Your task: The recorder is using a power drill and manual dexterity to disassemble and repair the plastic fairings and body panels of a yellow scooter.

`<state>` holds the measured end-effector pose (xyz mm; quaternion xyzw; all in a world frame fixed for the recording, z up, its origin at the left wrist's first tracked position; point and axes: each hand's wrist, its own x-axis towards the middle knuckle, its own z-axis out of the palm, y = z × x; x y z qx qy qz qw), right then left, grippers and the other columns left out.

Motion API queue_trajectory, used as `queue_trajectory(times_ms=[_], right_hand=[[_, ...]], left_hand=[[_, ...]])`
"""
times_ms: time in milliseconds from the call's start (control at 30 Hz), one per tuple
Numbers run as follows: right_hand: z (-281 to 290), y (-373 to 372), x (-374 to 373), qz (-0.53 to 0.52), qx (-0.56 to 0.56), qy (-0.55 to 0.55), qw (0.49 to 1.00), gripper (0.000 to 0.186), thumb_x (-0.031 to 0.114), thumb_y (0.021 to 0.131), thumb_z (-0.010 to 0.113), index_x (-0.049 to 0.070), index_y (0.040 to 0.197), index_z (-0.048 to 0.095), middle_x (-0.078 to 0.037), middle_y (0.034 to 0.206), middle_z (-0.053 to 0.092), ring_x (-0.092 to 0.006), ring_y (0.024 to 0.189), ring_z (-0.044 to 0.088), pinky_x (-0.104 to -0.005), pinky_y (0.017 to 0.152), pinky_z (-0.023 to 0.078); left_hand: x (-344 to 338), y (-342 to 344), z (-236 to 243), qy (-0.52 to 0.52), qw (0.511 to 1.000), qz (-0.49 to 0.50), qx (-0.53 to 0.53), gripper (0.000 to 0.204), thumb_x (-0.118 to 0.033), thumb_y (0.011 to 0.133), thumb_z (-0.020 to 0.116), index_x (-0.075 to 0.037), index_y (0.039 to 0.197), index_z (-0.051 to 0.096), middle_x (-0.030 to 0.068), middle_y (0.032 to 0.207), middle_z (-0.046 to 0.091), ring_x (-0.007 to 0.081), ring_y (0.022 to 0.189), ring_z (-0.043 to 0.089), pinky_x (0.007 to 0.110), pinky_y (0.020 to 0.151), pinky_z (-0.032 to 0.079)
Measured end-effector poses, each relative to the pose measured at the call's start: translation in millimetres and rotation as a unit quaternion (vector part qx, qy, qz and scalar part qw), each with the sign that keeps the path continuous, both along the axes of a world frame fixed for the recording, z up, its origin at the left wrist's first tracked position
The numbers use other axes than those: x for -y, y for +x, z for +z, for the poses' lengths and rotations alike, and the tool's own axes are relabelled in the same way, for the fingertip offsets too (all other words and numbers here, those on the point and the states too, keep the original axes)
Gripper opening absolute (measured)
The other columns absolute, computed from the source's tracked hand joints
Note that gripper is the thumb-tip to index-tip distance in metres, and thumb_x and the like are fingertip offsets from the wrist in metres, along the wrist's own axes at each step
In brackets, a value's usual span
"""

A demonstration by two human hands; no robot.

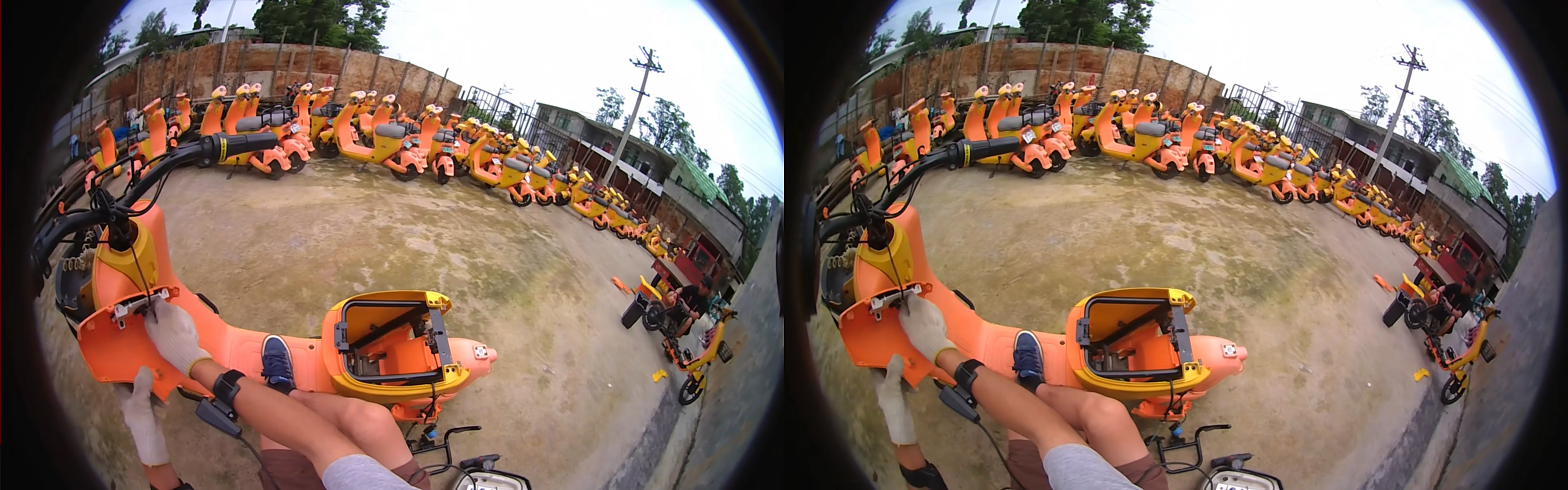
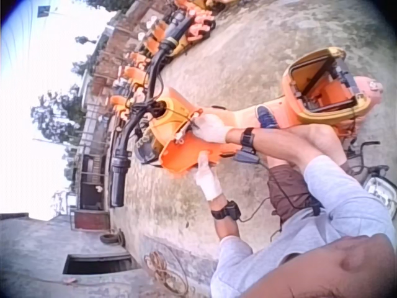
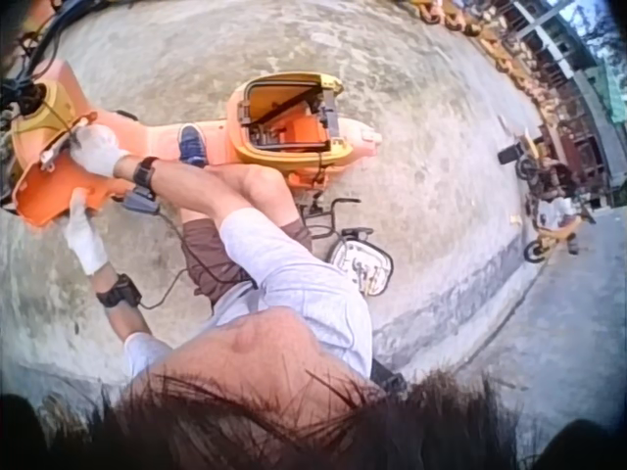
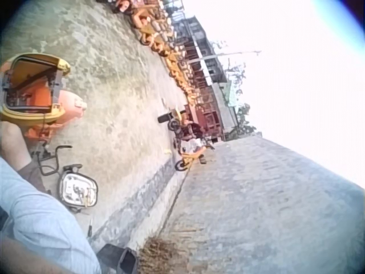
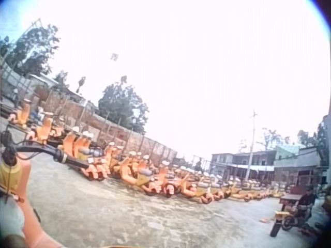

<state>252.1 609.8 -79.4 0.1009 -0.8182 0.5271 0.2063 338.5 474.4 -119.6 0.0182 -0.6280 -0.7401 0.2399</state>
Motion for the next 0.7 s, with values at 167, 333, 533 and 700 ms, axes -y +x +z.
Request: queue_trajectory(times_ms=[167,333,533,700], right_hand=[[5.0,4.9,-6.1,0.024,0.017,-0.067,0.997,0.026,0.024,0.091,0.053,0.001,0.101,0.061,-0.025,0.088,0.065,-0.0442,0.086,0.063,-0.0535,0.075,0.048],[9.1,9.2,-6.8,0.02,0.029,-0.069,0.997,0.025,0.023,0.09,0.053,0.001,0.101,0.06,-0.025,0.09,0.065,-0.0443,0.087,0.063,-0.053,0.076,0.048],[5.0,3.0,5.7,0.025,0.014,-0.079,0.996,0.026,0.024,0.089,0.055,0.0,0.1,0.058,-0.026,0.086,0.064,-0.0447,0.085,0.063,-0.0538,0.074,0.048],[4.4,6.0,-8.5,0.028,0.004,-0.031,0.999,0.03,0.029,0.091,0.054,0.002,0.098,0.062,-0.024,0.078,0.066,-0.0421,0.079,0.065,-0.0517,0.07,0.049]], left_hand=[[5.7,-4.1,-3.4,-0.017,1.0,-0.008,0.018,0.054,-0.02,0.088,0.071,-0.004,0.132,0.044,0.0084,0.098,0.063,0.0129,0.058,0.059,0.025,0.039,0.044],[-5.4,-0.2,3.4,-0.007,1.0,0.02,0.023,0.058,-0.02,0.088,0.071,-0.004,0.135,0.042,0.0082,0.1,0.063,0.012,0.061,0.059,0.025,0.041,0.044],[2.6,2.9,1.8,-0.059,0.998,0.034,0.017,0.056,-0.021,0.087,0.073,-0.003,0.132,0.044,0.0094,0.098,0.063,0.0117,0.06,0.058,0.024,0.041,0.043],[-21.9,19.3,31.1,-0.033,0.999,0.0,0.033,0.037,-0.014,0.084,0.072,0.0,0.113,0.054,0.0108,0.085,0.068,0.0147,0.05,0.06,0.027,0.039,0.045]])
